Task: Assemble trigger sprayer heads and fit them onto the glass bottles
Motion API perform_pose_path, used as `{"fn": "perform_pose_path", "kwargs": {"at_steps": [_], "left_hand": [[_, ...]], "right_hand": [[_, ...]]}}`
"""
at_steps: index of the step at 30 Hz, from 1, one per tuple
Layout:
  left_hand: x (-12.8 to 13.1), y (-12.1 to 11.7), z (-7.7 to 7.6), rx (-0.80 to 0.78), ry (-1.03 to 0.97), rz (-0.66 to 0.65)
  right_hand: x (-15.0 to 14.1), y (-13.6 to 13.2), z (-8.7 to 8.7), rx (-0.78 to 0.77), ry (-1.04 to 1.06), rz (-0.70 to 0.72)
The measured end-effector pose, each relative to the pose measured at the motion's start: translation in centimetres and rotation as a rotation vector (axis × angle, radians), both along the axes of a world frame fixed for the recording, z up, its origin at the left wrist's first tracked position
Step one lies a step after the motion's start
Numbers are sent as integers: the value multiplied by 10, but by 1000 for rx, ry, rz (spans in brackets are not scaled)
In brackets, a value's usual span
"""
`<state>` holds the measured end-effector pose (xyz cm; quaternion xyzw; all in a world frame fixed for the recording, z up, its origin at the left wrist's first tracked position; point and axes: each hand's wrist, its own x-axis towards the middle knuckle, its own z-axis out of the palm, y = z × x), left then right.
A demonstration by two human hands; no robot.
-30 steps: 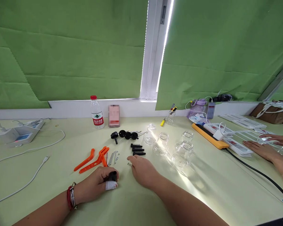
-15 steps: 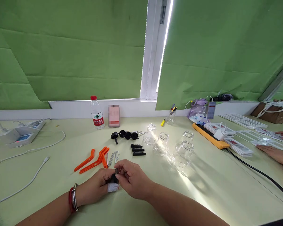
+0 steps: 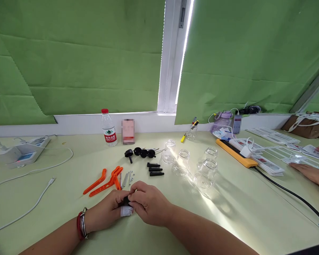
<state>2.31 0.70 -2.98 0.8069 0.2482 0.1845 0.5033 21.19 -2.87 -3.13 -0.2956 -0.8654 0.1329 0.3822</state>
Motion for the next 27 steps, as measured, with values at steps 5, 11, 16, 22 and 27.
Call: {"fn": "perform_pose_path", "kwargs": {"at_steps": [5, 11, 16, 22, 27], "left_hand": [[0, 0, 2, 1, 4, -1], [-1, -2, 2, 16, -7, 52], [-2, -4, 2, -147, -44, 148], [-4, -1, 3, -306, -34, 201], [-14, 2, 10, -128, 122, 241]], "right_hand": [[0, -1, 6, -85, -24, -17], [0, -2, 7, -127, -22, -19], [2, -2, 7, -272, -14, -70], [-3, -1, -4, -561, -60, -107], [-3, -1, -10, -511, -173, -115]]}}
